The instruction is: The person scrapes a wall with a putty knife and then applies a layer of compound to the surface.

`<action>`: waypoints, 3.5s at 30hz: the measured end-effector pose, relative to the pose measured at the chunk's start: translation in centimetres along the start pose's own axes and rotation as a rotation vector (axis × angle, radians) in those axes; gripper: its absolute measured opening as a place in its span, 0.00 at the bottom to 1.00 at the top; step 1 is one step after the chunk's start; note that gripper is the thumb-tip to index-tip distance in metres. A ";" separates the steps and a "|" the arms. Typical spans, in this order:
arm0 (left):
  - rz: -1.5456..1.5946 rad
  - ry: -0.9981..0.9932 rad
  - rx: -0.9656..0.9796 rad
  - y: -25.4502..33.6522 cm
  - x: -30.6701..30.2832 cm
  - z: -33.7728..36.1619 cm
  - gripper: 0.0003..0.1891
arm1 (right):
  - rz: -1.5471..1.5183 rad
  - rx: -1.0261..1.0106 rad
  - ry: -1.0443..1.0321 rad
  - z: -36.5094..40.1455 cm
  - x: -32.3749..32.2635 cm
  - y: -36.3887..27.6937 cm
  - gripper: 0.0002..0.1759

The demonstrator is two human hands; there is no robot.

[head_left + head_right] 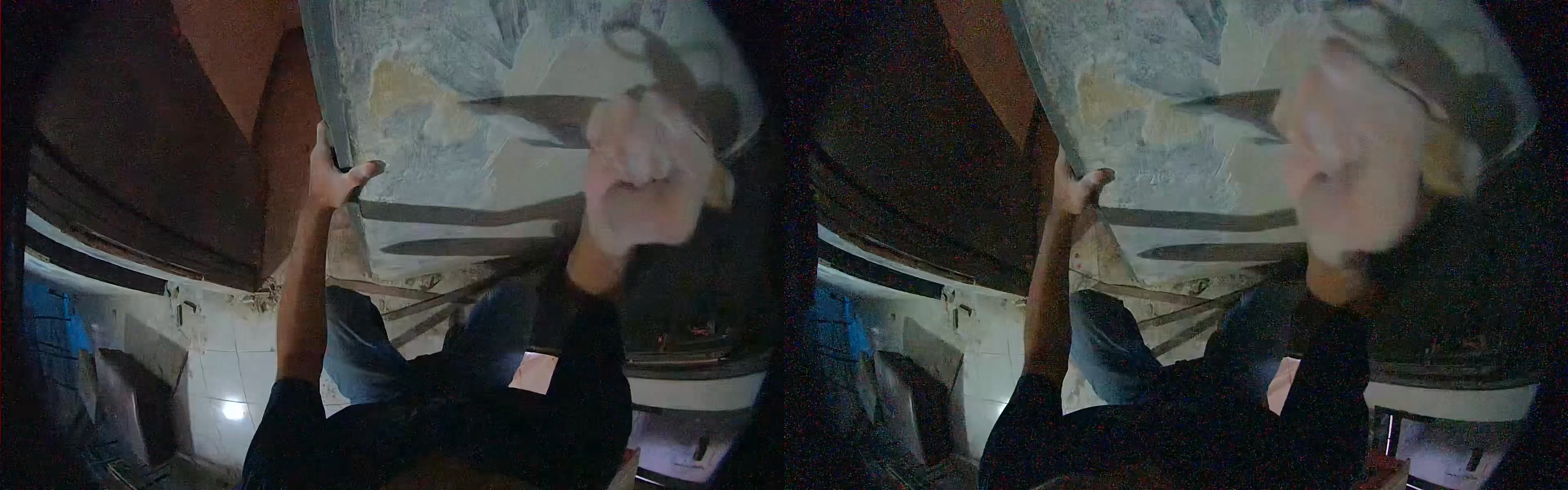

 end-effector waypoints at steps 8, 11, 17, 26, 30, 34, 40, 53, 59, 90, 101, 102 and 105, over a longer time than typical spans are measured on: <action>-0.041 0.024 0.038 0.5 0.0 0.3 0.43 | 0.333 0.066 -0.046 -0.3 1.3 0.4 0.09; -0.088 0.060 0.045 1.1 -0.2 0.4 0.43 | 1.401 -0.254 -0.388 0.5 2.9 -1.2 0.12; -0.037 0.017 0.014 -1.1 -0.5 -0.3 0.42 | 0.864 -0.046 -0.257 -0.4 2.6 -0.5 0.07; 0.010 0.009 -0.032 -0.5 -0.4 -0.1 0.42 | 0.347 0.363 0.120 0.2 0.9 1.8 0.14; -0.059 0.028 0.005 -0.3 -0.2 0.1 0.41 | 0.280 0.162 0.283 0.9 0.2 1.3 0.14; -0.033 0.026 -0.034 -0.9 -0.5 -0.1 0.45 | 0.496 -0.051 0.428 1.4 0.0 -0.6 0.14; -0.050 0.018 -0.001 -1.1 -0.5 -0.2 0.48 | 0.869 -0.157 0.398 1.9 0.1 -0.8 0.14; -0.008 0.047 -0.087 -1.2 -0.2 0.5 0.43 | 0.279 -0.145 0.666 6.3 -4.4 -1.9 0.15; -0.055 0.053 -0.042 -1.7 -0.7 -0.1 0.41 | 0.006 -0.257 0.757 12.2 -6.2 -1.2 0.21; 0.325 0.422 0.003 2.6 8.3 10.7 0.15 | -0.104 0.848 0.255 29.8 0.0 5.4 0.50; -0.155 0.411 0.168 3.3 7.6 10.4 0.15 | 0.933 0.811 0.291 31.2 0.4 7.0 0.10; -0.228 0.521 0.243 3.8 6.3 10.9 0.15 | 1.073 0.797 0.272 31.1 -0.1 6.7 0.11; -0.300 0.806 0.341 4.7 1.3 10.9 0.16 | 1.122 0.802 0.369 32.1 -0.9 6.7 0.12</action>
Point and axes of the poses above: each hand's wrist, its own z-axis away from the middle knuckle, its own x-axis out of the palm, y = z × x, the point moved 9 cm from there along -z, towards the middle knuckle, and after that the axes turned 13 degrees about -x, right-handed, at the moved point
